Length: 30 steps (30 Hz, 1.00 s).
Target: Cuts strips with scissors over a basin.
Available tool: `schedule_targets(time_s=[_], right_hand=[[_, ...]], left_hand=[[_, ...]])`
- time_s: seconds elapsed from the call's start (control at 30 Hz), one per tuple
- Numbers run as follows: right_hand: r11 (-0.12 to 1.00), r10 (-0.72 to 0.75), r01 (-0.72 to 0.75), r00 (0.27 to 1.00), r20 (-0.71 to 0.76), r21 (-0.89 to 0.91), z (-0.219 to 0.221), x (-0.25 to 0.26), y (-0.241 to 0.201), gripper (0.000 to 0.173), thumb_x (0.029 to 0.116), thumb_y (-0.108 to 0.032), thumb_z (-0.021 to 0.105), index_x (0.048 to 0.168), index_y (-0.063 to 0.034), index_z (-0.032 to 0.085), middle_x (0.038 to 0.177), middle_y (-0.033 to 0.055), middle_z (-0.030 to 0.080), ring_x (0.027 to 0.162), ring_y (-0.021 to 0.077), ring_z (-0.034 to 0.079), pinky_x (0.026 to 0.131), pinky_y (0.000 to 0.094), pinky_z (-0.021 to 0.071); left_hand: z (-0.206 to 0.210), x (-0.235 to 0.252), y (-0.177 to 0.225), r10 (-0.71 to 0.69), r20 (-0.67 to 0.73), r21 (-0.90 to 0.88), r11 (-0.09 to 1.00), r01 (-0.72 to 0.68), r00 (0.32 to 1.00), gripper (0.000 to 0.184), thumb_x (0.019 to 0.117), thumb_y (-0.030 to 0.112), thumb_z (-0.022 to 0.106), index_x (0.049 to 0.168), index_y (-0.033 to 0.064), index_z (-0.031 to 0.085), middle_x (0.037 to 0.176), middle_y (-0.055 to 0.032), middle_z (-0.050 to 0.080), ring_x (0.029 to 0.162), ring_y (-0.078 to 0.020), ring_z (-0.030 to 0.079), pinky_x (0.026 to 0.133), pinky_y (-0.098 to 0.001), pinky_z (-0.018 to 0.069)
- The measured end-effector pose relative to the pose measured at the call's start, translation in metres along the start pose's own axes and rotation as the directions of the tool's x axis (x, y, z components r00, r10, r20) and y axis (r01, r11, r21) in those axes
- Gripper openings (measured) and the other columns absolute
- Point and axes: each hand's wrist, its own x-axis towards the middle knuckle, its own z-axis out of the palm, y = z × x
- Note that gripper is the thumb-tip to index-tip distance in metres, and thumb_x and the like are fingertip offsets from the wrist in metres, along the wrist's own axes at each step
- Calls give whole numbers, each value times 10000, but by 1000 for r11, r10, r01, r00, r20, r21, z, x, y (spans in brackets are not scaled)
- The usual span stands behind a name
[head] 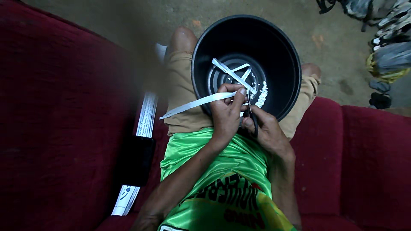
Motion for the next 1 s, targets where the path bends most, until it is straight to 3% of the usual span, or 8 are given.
schedule_targets(time_s=[0.2,0.6,0.8,1.0], right_hand=[[1000,13,-13,1000,-3,18,1,1,1,394,1030,-440,562,1237,-114,641,707,-45,559,528,47,481,476,221,436],[1000,4,-4,1000,-10,-12,1,2,2,400,1028,-458,558,1216,-115,643,705,-49,558,535,44,491,479,218,441],[1000,-17,18,999,-35,17,3,0,3,285,1035,-303,589,1222,-101,662,739,-24,588,557,62,518,500,230,468],[999,37,-39,998,50,33,-3,-4,3,451,1024,-503,539,1272,-138,633,716,-42,577,523,63,498,469,244,455]], left_hand=[[-1,-1,-1,4,15,0,1000,-4,1000,88,1030,63,601,1115,43,611,915,-57,672,734,-103,678,680,-235,600],[0,-2,-4,10,17,-14,1000,-10,1000,94,1026,52,604,1118,36,613,882,-50,661,715,-97,667,677,-234,597],[-1,-1,-2,12,13,1,1000,-12,1000,86,1031,57,596,1114,35,610,886,-49,674,734,-99,683,684,-242,606],[-1,-1,-1,-3,10,0,1000,3,1000,89,1037,80,597,1116,46,615,917,-59,678,745,-113,688,683,-252,612]])
